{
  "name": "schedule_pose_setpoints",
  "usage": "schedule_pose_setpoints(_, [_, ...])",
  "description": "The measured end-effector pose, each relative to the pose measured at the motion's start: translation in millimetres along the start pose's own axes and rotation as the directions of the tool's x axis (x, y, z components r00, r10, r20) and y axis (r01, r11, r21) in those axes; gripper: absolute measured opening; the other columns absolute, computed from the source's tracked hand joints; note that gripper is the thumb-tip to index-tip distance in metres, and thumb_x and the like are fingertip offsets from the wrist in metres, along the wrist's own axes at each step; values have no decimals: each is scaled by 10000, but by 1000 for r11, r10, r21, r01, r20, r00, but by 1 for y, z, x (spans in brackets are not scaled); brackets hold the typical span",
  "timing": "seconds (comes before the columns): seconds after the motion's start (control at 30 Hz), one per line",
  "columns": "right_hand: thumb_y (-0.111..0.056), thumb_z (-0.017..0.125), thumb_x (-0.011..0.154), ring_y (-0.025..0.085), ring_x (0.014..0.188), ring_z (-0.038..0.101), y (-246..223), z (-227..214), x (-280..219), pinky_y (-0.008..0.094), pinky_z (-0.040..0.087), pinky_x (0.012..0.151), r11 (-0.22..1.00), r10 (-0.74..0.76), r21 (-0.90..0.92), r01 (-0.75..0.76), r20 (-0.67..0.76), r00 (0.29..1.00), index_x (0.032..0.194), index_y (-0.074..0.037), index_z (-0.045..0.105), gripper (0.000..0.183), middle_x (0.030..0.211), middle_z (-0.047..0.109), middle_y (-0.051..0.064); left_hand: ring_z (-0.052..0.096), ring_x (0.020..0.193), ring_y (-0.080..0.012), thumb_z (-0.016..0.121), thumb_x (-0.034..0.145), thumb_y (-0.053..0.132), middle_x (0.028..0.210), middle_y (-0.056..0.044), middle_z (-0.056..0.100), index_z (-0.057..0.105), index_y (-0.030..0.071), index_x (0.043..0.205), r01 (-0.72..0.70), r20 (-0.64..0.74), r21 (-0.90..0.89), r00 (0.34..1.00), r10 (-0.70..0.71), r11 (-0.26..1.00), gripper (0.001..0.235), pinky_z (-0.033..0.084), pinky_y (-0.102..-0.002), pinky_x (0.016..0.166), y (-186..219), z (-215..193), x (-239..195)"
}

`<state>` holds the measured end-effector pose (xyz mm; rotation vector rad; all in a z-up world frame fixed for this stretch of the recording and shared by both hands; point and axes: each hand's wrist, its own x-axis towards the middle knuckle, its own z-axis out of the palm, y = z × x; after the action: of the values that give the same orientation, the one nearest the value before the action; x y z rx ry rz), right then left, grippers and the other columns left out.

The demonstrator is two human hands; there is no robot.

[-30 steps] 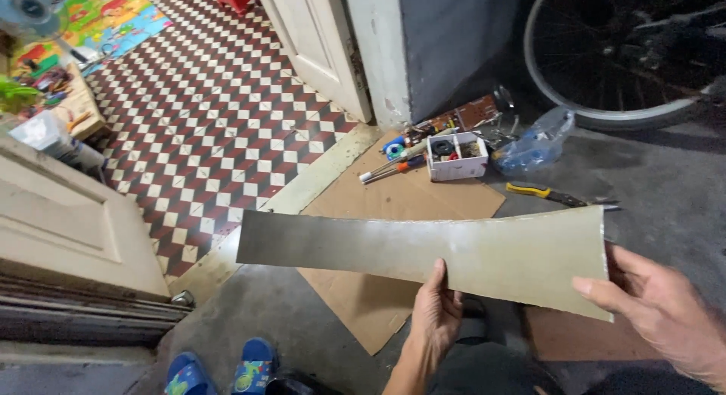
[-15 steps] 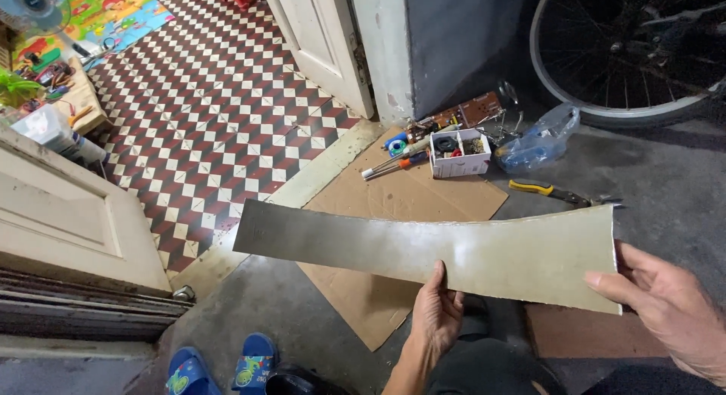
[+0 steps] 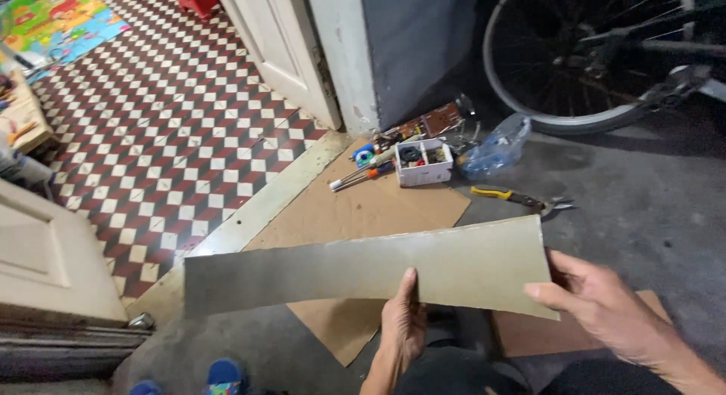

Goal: The person holds a long, flat metal sheet over a wooden block and repeatedly strikes it with a hammer. They then lift the sheet to inspect it before placing it back down and continuing to hammer it.

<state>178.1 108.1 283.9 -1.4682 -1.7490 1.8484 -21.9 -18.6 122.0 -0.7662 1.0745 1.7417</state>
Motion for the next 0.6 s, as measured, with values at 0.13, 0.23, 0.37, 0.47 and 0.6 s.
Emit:
schedule_pose_setpoints(0.13, [-59, 679, 950, 195, 1376, 736, -5, -6, -2, 394, 529, 1162, 994, 67, 93, -64, -39, 997, 1577, -29, 725, 630, 1568, 834, 53, 759, 1057, -229, 929, 791, 160, 1300, -67, 833, 761, 1, 1376, -62, 53, -42, 997, 64, 997, 629, 569, -306, 722, -6, 0, 4])
schedule_pose_setpoints(0.23, [-81, 685, 953, 179, 1320, 758, 7, -15, 3, 365, 538, 1145, 998, -14, 58, 16, -33, 999, 1481, -6, 800, 545, 1489, 882, 74, 747, 1044, -248, 934, 826, 181, 1259, -84, 829, 759, 23, 1342, -31, -5, 16, 999, 31, 999, 568, 553, -317, 675, -7, 0, 3])
schedule_pose_setpoints(0.37, [-69, 622, 1002, 199, 1364, 741, 5, -18, -1, 372, 497, 1172, 990, 55, 129, -52, -16, 998, 1527, -19, 778, 550, 1518, 863, 83, 699, 916, -230, 912, 856, 223, 1216, -75, 807, 728, 69, 1389, -14, 25, 20, 1000, 13, 1000, 584, 539, -300, 585, -9, -2, 1])
schedule_pose_setpoints(0.47, [-71, 615, 1015, 218, 1369, 743, 15, -24, 5, 376, 499, 1184, 985, 57, 161, -54, -17, 998, 1539, -12, 765, 548, 1525, 852, 97, 766, 987, -245, 880, 893, 230, 1228, -86, 838, 726, 88, 1417, -11, 48, 11, 999, 10, 1000, 564, 582, -304, 601, -12, -3, 5])
schedule_pose_setpoints(0.6, [-125, 638, 992, 224, 1388, 741, 31, -34, 14, 397, 516, 1200, 983, -3, 181, -2, 28, 1000, 1568, -37, 736, 591, 1552, 832, 84, 759, 1056, -275, 828, 940, 195, 1284, -112, 838, 659, 188, 1506, 11, 26, -53, 1000, -9, 999, 591, 616, -347, 663, -2, 13, -23])
